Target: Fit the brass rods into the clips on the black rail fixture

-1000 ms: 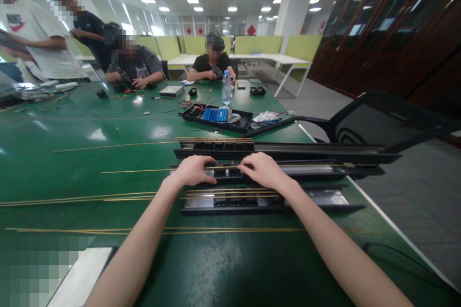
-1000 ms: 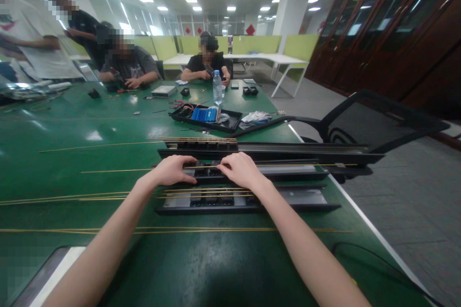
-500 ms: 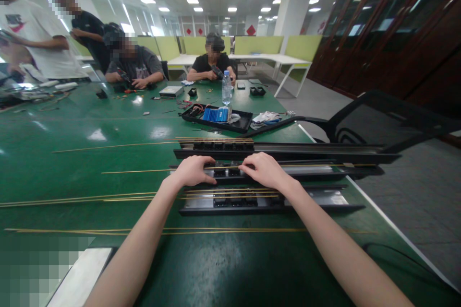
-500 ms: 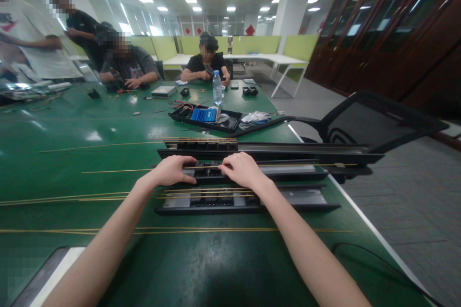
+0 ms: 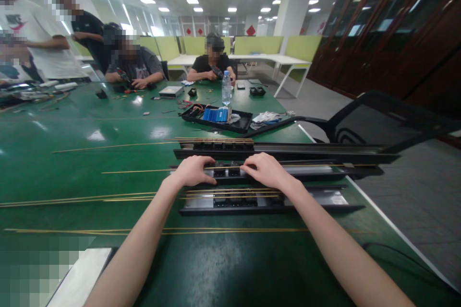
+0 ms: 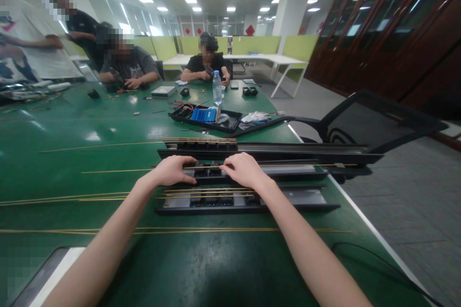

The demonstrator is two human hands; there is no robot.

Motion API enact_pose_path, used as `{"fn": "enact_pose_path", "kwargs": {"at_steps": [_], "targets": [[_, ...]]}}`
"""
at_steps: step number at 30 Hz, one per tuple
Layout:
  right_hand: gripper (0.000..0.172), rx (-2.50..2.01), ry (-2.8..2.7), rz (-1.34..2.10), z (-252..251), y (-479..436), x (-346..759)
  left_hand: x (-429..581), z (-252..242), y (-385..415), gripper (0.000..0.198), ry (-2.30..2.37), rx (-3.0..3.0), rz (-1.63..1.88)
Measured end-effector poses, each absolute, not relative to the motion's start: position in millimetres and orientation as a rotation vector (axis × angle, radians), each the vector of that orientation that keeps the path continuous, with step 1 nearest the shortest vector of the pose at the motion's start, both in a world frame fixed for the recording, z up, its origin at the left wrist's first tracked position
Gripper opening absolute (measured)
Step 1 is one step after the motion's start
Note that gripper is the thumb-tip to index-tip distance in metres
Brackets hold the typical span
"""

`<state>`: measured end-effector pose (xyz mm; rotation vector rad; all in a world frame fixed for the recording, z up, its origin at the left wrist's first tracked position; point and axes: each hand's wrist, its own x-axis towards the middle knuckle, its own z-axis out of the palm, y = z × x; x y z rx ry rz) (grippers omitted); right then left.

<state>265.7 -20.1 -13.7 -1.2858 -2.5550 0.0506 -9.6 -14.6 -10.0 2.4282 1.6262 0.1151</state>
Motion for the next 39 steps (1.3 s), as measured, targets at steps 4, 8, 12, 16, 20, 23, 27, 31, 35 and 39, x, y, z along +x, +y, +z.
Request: {"fn": "enact_pose_path", "kwargs": {"at_steps": [4, 8, 12, 16, 20, 23, 27, 31, 35, 39], "targets": [[0.033, -1.288, -2.553, 0.06, -12.2, -20.7, 266.6, -9.6, -9.3, -14.8, 0.074, 1.62, 2.43, 0.116], [0.033, -1.289, -2.55, 0.073, -11.9, -20.9, 267.6, -9.6, -9.5, -14.3, 0.074, 1.623, 2.425, 0.111], [0.033, -1.304, -2.546, 0.073, -12.1, -21.0, 268.4, -9.3, -9.6, -14.1, 0.074, 1.629, 2.414, 0.101], [0.034, -1.301, -2.556, 0.072, -10.4, -21.8, 269.5, -9.3, -9.2, -14.5, 0.073, 1.629, 2.406, 0.105], [0.034, -1.306, -2.56, 0.092, -9.7, -21.8, 270.8, -9.7, -9.1, -14.3, 0.074, 1.616, 2.414, 0.11], [0.033, -1.304, -2.559, 0.113, -9.9, -21.2, 272.0, -9.1, -8.2, -14.6, 0.075, 1.627, 2.399, 0.106], [0.032, -1.279, -2.573, 0.131, -8.9, -20.8, 274.1, -7.6, -6.2, -16.0, 0.074, 1.638, 2.387, 0.094], [0.03, -1.266, -2.576, 0.126, -6.4, -21.0, 276.0, -7.9, -6.8, -16.0, 0.075, 1.632, 2.4, 0.088], [0.03, -1.234, -2.566, 0.145, -5.0, -20.7, 278.8, -9.0, -8.6, -14.8, 0.075, 1.627, 2.415, 0.1], [0.03, -1.225, -2.55, 0.194, -6.0, -18.8, 283.2, -9.1, -8.7, -14.6, 0.075, 1.62, 2.415, 0.101]]}}
